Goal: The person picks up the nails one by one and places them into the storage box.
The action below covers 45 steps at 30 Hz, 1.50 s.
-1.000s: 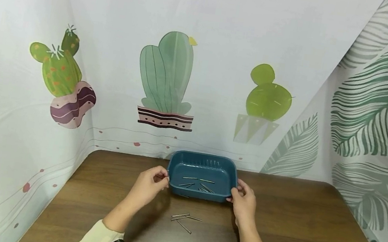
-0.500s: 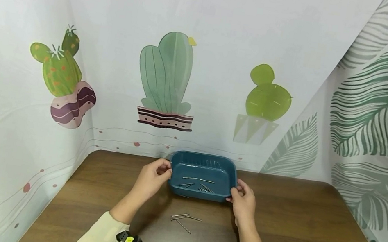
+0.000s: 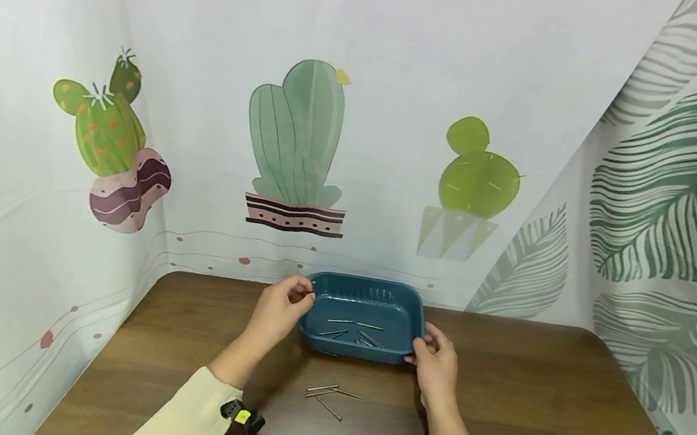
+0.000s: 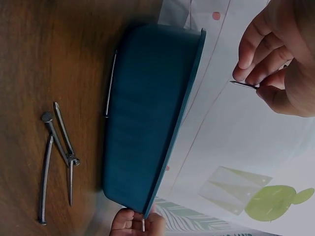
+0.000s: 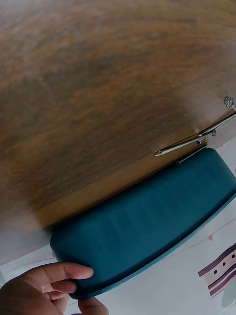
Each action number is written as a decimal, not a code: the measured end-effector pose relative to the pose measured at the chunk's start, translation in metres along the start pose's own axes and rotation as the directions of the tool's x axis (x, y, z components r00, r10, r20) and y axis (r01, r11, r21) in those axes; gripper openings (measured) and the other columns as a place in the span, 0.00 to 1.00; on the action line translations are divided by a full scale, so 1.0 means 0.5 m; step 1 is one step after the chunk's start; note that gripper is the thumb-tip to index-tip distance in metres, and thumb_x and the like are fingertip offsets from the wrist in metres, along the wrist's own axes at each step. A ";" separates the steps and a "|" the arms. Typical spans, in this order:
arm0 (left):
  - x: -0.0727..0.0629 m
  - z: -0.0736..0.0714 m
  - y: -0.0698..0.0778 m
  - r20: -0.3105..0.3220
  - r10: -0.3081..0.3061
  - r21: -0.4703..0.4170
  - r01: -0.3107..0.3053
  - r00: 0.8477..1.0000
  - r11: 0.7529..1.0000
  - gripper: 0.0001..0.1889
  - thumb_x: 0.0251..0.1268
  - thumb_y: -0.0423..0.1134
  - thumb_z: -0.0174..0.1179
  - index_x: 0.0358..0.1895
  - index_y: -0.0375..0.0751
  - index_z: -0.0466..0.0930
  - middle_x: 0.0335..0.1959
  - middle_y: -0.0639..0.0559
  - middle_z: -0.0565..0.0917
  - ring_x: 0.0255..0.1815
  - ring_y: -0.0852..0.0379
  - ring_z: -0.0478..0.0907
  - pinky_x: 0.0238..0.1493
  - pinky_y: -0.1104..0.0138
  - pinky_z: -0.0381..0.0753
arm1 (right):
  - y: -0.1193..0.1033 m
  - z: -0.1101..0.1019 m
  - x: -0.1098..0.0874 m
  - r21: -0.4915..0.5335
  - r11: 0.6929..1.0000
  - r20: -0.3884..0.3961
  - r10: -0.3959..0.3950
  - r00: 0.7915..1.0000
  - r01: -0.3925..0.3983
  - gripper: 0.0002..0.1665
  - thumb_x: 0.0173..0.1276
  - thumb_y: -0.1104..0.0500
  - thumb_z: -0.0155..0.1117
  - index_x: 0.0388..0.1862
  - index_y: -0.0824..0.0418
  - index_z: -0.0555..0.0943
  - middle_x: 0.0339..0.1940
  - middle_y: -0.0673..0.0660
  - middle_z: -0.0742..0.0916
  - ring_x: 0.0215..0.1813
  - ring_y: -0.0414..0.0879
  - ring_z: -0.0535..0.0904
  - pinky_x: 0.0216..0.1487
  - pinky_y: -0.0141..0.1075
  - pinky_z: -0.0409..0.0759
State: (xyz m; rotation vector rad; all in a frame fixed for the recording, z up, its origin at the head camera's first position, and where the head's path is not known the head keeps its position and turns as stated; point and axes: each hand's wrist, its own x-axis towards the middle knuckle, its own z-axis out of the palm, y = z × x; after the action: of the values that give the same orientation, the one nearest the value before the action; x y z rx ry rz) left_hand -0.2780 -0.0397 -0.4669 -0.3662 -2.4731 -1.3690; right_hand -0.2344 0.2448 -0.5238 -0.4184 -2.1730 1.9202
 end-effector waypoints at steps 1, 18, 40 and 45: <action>0.002 0.001 0.000 -0.001 -0.002 0.003 0.002 1.000 1.000 0.03 0.66 0.39 0.65 0.38 0.45 0.83 0.34 0.52 0.85 0.34 0.59 0.77 0.34 0.70 0.78 | 0.000 0.000 0.000 -0.001 1.000 -0.001 0.000 1.000 0.000 0.28 0.74 0.66 0.51 0.71 0.70 0.69 0.50 0.61 0.74 0.46 0.49 0.80 0.37 0.31 0.86; 0.027 0.012 -0.003 0.001 -0.001 -0.008 0.001 1.000 1.000 0.02 0.64 0.35 0.66 0.37 0.43 0.83 0.34 0.50 0.85 0.38 0.56 0.79 0.39 0.67 0.78 | -0.003 0.000 -0.004 -0.013 1.000 -0.004 -0.001 1.000 0.001 0.28 0.74 0.67 0.51 0.72 0.70 0.68 0.52 0.64 0.75 0.47 0.50 0.80 0.38 0.31 0.86; 0.038 0.020 -0.008 0.023 0.017 0.029 -0.017 1.000 0.999 0.06 0.65 0.35 0.66 0.42 0.42 0.84 0.37 0.48 0.87 0.39 0.54 0.83 0.43 0.62 0.83 | 0.000 0.000 0.000 0.002 1.000 -0.005 -0.002 1.000 0.002 0.28 0.73 0.67 0.51 0.71 0.69 0.69 0.48 0.60 0.74 0.45 0.48 0.80 0.37 0.31 0.87; 0.039 0.018 -0.005 0.077 -0.032 0.042 0.029 0.997 0.999 0.30 0.65 0.45 0.69 0.68 0.43 0.73 0.58 0.41 0.82 0.58 0.46 0.82 0.57 0.49 0.82 | 0.000 -0.001 0.001 0.005 1.000 -0.003 0.003 1.000 -0.003 0.28 0.73 0.67 0.51 0.71 0.69 0.69 0.48 0.60 0.74 0.45 0.48 0.80 0.37 0.31 0.87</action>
State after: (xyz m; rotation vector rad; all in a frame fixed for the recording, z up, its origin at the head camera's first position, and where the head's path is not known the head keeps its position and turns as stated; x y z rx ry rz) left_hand -0.2979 -0.0317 -0.4660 -0.3802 -2.5755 -1.3382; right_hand -0.2349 0.2454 -0.5239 -0.4233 -2.1663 1.9250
